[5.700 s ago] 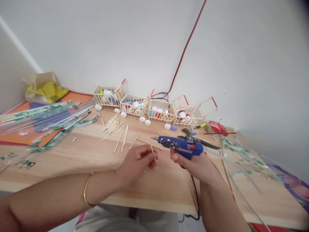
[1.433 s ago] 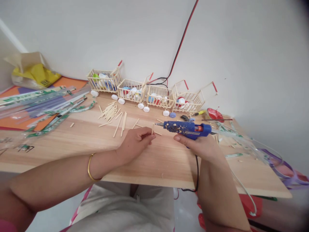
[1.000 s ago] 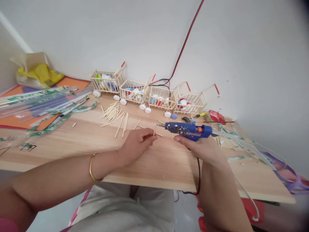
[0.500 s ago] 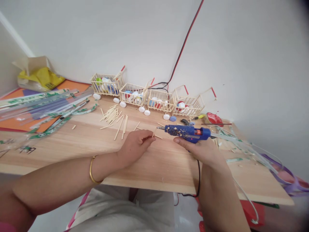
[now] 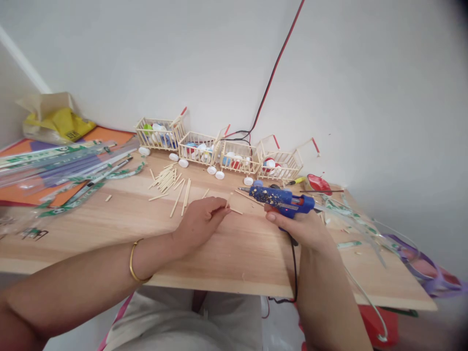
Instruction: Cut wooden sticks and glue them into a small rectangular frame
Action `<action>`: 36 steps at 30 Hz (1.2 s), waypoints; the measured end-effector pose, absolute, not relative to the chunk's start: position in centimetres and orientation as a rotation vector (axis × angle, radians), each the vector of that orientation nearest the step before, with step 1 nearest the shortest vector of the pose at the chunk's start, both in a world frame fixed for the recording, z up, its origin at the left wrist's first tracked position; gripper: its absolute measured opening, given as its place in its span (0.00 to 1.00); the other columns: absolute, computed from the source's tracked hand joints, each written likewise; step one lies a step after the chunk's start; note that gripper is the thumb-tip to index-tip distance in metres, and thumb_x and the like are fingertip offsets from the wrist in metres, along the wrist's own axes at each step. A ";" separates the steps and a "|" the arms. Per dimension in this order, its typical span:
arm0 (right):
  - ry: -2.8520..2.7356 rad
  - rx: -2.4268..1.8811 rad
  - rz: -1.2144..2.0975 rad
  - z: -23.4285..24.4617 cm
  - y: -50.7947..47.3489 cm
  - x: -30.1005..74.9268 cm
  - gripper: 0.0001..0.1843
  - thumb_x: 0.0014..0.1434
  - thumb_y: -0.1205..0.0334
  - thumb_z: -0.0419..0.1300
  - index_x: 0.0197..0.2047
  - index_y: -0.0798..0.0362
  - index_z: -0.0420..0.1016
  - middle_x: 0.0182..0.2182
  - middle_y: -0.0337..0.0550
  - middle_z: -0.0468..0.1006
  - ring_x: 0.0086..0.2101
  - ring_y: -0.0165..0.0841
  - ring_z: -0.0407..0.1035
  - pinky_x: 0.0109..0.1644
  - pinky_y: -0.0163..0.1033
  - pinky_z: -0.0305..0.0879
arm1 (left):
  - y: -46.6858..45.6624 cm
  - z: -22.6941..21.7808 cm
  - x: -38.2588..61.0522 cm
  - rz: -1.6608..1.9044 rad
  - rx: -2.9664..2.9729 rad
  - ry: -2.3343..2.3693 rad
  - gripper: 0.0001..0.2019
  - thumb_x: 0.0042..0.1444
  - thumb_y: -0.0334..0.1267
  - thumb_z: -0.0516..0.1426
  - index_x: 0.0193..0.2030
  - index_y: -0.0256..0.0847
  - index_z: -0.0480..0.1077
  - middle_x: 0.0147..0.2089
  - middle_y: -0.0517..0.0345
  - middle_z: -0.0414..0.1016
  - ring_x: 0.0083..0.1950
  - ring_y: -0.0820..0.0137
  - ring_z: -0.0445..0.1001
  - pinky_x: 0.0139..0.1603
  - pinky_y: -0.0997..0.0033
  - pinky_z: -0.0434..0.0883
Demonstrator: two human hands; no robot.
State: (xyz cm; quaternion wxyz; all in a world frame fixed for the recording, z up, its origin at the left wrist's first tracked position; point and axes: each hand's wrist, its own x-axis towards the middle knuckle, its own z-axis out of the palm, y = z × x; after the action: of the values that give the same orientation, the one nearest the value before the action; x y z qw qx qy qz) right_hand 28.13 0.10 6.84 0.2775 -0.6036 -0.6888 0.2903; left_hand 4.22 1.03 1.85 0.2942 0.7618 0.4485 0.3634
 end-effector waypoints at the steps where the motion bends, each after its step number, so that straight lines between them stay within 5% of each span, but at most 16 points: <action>1: -1.871 -1.629 0.763 6.9 0.1 28.0 0.17 0.48 0.46 0.63 0.32 0.53 0.76 0.31 0.43 0.80 0.35 0.39 0.74 0.37 0.41 0.70 | 1.0 1.8 4.2 0.970 2.037 1.196 0.12 0.60 0.40 0.50 0.27 0.40 0.65 0.26 0.62 0.67 0.31 0.72 0.66 0.33 0.75 0.61; 11: -1.984 -1.579 0.610 8.0 -0.3 27.0 0.15 0.51 0.49 0.62 0.40 0.47 0.79 0.36 0.41 0.81 0.38 0.42 0.75 0.41 0.43 0.73 | 1.1 1.6 4.2 0.954 2.115 1.240 0.12 0.60 0.41 0.50 0.29 0.40 0.66 0.27 0.61 0.68 0.32 0.72 0.67 0.33 0.74 0.60; 36: -1.919 -1.612 0.648 8.2 -0.3 26.2 0.14 0.51 0.50 0.61 0.39 0.47 0.80 0.36 0.40 0.82 0.39 0.43 0.75 0.43 0.45 0.74 | 1.2 1.4 4.2 0.929 2.138 1.249 0.11 0.61 0.40 0.50 0.29 0.40 0.66 0.28 0.60 0.70 0.33 0.71 0.68 0.33 0.73 0.60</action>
State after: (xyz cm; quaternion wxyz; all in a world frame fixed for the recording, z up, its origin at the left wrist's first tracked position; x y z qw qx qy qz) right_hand 26.22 -0.35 8.24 0.2731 -0.5990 -0.7132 0.2407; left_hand 4.22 1.22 1.44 0.2460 0.7835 0.4579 0.3405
